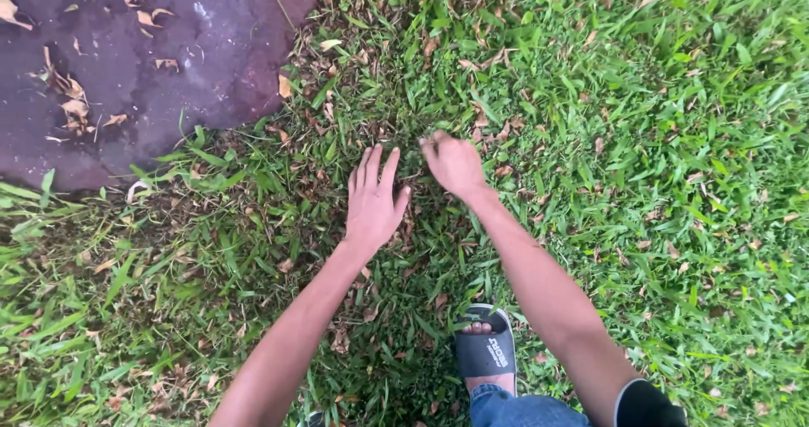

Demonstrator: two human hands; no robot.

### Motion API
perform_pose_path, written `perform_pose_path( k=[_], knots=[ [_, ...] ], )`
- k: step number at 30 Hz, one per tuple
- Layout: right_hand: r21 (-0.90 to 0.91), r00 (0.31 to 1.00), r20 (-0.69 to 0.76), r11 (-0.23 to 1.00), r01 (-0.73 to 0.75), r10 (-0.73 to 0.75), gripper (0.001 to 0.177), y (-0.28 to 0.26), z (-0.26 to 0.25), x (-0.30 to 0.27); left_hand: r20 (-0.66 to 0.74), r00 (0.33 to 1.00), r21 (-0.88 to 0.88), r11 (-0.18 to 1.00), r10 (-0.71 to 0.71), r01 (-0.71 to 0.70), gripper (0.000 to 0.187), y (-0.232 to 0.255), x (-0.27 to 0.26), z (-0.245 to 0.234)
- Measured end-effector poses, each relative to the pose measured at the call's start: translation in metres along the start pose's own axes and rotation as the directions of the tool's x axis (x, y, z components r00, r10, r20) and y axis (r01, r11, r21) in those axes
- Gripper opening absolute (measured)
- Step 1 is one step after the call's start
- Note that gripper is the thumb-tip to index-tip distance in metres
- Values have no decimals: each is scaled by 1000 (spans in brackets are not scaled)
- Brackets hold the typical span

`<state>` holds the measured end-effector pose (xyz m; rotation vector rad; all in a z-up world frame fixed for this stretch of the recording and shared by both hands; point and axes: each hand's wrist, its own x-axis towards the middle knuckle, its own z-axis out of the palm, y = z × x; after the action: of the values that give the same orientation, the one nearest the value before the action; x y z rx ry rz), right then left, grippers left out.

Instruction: Pulling grass and weeds from the ground by hand.

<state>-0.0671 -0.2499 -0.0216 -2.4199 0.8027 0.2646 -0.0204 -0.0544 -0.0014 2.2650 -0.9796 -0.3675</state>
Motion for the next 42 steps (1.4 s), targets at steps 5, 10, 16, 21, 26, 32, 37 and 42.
perform_pose_path(
  k=[5,10,16,21,26,32,37,42],
  knots=[
    [28,997,-47,998,64,-63,42,12,-10,2,90,995,-3,999,-42,42,83,-2,7,12],
    [196,971,-143,956,220,-194,43,19,-6,-1,248,963,68,993,-107,92,93,-10,12,21],
    [490,988,-47,865,-107,148,37,34,9,-24,305,940,121,985,-155,124,94,-6,14,18],
    [712,975,-213,692,114,58,33,64,13,-72,241,960,6,990,-141,144,83,-8,4,26],
    [724,939,-201,689,-49,279,24,37,-46,-93,70,995,-18,997,-77,78,68,-5,0,32],
    [698,929,-231,714,-48,289,34,37,-68,-79,-28,996,39,996,80,-79,49,18,0,35],
    [325,947,-267,908,266,-181,18,-3,-45,-57,9,1000,-107,994,-30,30,16,15,3,36],
    [-134,981,55,973,190,-184,48,-13,-22,-50,45,954,-261,919,-295,297,15,17,6,4]
  ],
)
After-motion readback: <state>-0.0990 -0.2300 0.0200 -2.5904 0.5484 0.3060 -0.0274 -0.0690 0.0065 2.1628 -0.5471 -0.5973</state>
